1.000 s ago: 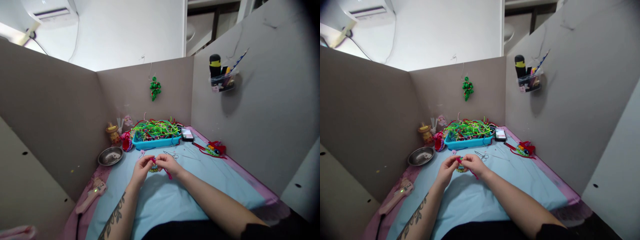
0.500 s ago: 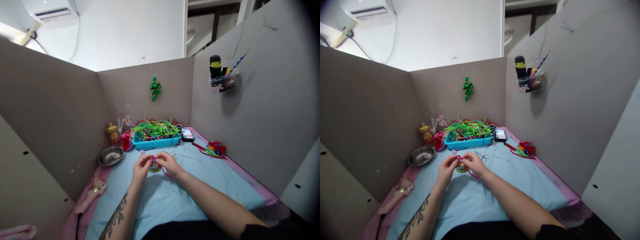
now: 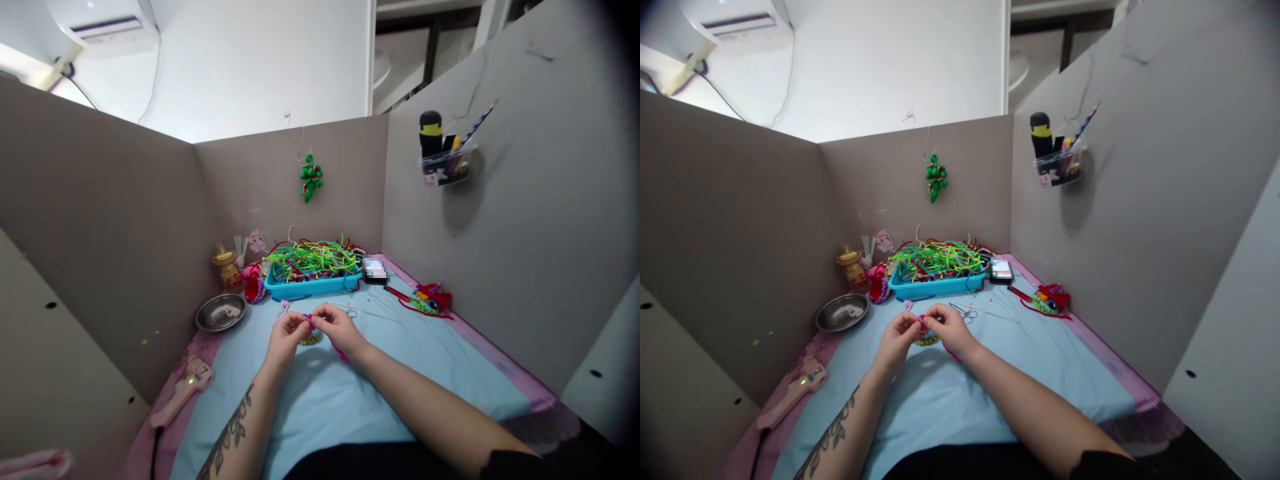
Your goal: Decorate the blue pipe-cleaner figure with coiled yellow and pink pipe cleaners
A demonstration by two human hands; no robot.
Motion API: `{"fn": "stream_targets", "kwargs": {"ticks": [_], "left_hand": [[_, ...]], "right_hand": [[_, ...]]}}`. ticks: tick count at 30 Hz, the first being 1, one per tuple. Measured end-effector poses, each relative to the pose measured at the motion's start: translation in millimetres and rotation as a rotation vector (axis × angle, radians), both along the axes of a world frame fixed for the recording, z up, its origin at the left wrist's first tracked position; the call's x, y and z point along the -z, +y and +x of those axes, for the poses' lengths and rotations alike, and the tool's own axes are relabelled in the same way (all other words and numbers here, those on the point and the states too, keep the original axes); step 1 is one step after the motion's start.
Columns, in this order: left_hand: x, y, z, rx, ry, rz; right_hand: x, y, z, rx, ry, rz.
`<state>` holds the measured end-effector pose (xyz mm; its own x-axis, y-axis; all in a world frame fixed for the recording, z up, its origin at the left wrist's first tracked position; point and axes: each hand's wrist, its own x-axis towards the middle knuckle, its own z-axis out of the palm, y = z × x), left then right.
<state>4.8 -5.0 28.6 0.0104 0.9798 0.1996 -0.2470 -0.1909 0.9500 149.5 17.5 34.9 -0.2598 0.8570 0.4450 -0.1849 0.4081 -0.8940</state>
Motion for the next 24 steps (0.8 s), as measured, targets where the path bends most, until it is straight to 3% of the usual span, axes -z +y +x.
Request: {"fn": "stream_targets", "kwargs": {"ticks": [5, 14, 21, 24], "left_hand": [[2.1, 1, 0, 0.107, -0.090, -0.096], [5.4, 5, -5, 0.150, -0.073, -0.061], [-3.6, 0, -8, 0.233, 0.035, -0.168], [-1.2, 2, -10, 0.207, 0.101, -0.149]], "right_hand": [[0.1, 0, 1, 0.040, -0.057, 0.131], [-3.8, -3, 4, 0.099, -0.145, 0.218], [-6.3, -3, 7, 0.121, -0.228, 0.321], [-5.9, -2, 8, 0.130, -0.256, 0.344]]}}
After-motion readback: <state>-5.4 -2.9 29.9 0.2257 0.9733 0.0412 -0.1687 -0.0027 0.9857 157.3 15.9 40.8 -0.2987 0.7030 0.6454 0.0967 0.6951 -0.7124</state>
